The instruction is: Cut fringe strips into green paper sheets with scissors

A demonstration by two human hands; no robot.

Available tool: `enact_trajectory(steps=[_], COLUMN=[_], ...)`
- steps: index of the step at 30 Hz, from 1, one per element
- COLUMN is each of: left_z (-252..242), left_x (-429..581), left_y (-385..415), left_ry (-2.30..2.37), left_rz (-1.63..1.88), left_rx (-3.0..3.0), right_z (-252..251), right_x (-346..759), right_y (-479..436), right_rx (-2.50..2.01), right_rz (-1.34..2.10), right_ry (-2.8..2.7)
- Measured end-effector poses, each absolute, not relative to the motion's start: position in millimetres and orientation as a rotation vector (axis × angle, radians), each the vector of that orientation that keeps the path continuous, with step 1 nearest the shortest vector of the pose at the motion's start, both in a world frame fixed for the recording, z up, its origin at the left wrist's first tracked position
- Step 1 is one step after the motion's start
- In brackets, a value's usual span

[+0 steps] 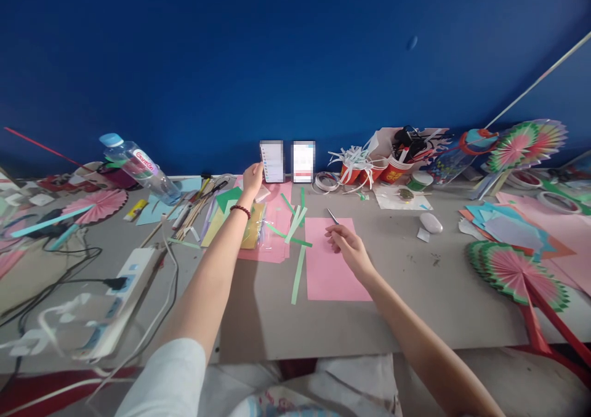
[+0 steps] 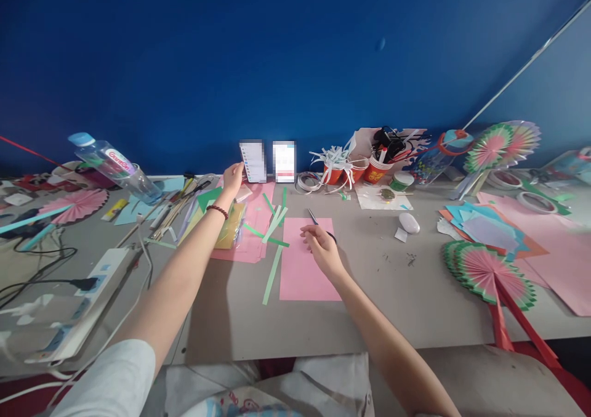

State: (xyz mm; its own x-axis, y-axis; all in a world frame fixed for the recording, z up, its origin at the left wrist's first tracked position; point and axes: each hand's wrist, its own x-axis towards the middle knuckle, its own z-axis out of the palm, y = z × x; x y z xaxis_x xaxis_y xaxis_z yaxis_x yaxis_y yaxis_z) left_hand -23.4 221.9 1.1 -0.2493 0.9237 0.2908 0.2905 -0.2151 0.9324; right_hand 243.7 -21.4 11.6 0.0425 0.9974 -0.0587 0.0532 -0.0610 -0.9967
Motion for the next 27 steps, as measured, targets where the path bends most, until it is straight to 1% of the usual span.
enact_trajectory(steps=[5,11,16,27], left_z=[1.5,-4.3,-3.3,-4.0], left_x=[-24.7,-22.9,-25.1,-28.9], left_y=[219.5,221.3,226.2,238.2], left_ry=[1.560,1.401,1.283,1.319], left_rz=[1.462,1.448,1.368,1.365], left_rx=[1.503,1.420,1.435,1.389], right_z=[7.9,9.8,7.9,4.0], right_x=[244.1,229.3,222.5,222.4], right_y=[-21.8,-36.7,-42.7,-43.4], right_rx=[-1.366,-1.162,-1.107,-1.107], right_rz=[0.811,0.589,0.524,0.553], right_ry=[-1.518,-2.086,-2.340,-2.388])
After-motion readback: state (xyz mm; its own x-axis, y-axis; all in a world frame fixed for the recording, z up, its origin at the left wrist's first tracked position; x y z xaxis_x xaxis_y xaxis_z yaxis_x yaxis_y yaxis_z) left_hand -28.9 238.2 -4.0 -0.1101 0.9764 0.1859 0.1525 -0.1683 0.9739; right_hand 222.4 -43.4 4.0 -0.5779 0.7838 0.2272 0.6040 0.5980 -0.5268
